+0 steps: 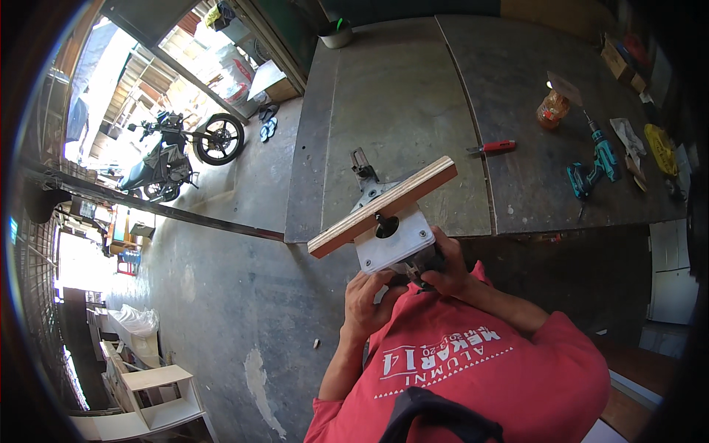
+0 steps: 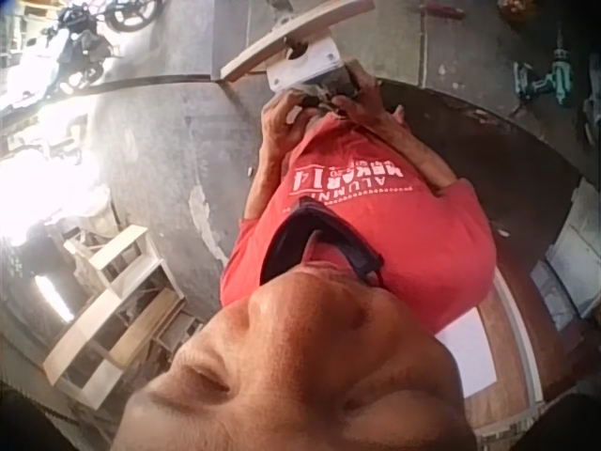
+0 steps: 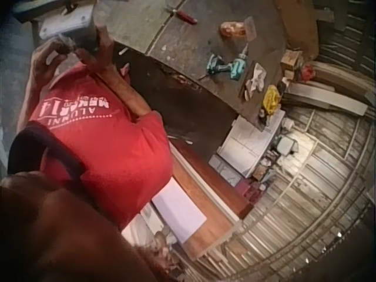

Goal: The person attaches a wooden guide to a hand-held router by inserting metal rods into the base and tightening the adjustment knobs by hand.

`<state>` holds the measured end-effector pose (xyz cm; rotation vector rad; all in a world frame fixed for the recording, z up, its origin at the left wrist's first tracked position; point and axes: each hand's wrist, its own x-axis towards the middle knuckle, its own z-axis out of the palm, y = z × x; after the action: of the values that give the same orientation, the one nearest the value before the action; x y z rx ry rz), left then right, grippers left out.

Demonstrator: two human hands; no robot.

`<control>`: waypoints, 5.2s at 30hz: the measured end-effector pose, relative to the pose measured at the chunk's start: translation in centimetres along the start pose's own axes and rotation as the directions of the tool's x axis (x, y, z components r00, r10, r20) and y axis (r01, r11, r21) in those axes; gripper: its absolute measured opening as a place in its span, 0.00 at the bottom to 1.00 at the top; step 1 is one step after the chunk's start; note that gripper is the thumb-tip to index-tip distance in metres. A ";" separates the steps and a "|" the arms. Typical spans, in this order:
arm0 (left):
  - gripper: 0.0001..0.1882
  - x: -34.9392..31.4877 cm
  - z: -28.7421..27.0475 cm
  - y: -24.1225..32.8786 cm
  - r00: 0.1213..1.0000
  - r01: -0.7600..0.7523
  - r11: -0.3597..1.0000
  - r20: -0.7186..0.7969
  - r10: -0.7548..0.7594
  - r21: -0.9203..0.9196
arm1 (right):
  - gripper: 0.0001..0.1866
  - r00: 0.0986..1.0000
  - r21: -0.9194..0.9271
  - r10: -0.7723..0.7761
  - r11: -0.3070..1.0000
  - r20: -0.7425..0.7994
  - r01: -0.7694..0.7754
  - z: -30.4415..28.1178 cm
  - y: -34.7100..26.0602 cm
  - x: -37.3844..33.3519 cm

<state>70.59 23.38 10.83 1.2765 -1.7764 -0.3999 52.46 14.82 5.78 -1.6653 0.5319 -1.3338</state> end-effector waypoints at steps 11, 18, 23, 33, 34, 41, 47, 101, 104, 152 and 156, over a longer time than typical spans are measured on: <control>0.13 0.2 0.2 0.4 1.000 0.028 0.999 -0.005 -0.028 -0.044 | 0.44 0.997 0.002 0.068 0.998 0.030 -0.068 -0.2 0.1 -0.2; 0.15 0.2 0.3 0.3 0.998 0.058 0.996 0.021 -0.057 -0.075 | 0.44 0.995 0.008 0.092 0.996 0.043 -0.093 -0.5 0.0 -0.1; 0.16 0.1 0.4 0.1 0.998 0.063 0.994 0.019 -0.061 -0.094 | 0.44 0.993 0.021 0.110 0.994 0.039 -0.111 -0.5 0.2 -0.2; 0.12 0.3 0.6 0.4 0.997 0.079 0.991 -0.015 -0.082 -0.109 | 0.44 0.997 0.032 0.075 0.997 -0.015 -0.075 -0.1 0.1 -0.2; 0.12 0.3 0.6 0.4 0.996 0.081 0.991 -0.013 -0.083 -0.110 | 0.44 0.997 0.031 0.078 0.996 -0.011 -0.078 -0.2 0.2 -0.3; 0.14 0.3 0.4 0.5 0.994 0.108 0.987 0.018 -0.106 -0.120 | 0.43 0.988 0.035 0.140 0.989 0.059 -0.142 -0.5 0.5 -0.3; 0.12 0.8 0.4 0.8 0.987 0.159 0.959 0.033 -0.156 -0.236 | 0.43 0.989 -0.006 0.132 0.991 0.071 -0.132 -0.7 0.2 -0.2; 0.15 -1.2 2.2 0.7 0.853 0.426 0.755 -0.057 -0.519 -0.498 | 0.48 0.990 -0.117 0.132 0.985 0.045 -0.126 -1.2 0.4 -1.2; 0.12 -1.9 0.7 -0.7 0.816 0.234 0.832 -0.363 -0.449 -0.503 | 0.47 0.974 -0.080 0.215 0.975 0.071 -0.209 -1.6 0.1 -1.0; 0.28 1.2 16.1 -14.8 0.627 0.491 0.071 0.295 -0.721 -0.868 | 0.27 0.287 -0.582 0.892 -0.034 0.348 0.812 -3.7 0.2 13.2; 0.27 0.1 17.9 -16.4 0.622 0.501 0.262 0.133 -0.772 -0.825 | 0.23 0.247 -0.468 0.920 -0.081 0.305 0.880 -2.4 2.2 13.0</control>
<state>66.02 12.41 -10.29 1.1922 -0.4820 -1.2689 54.88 2.67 10.88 -3.1180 0.7462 1.5734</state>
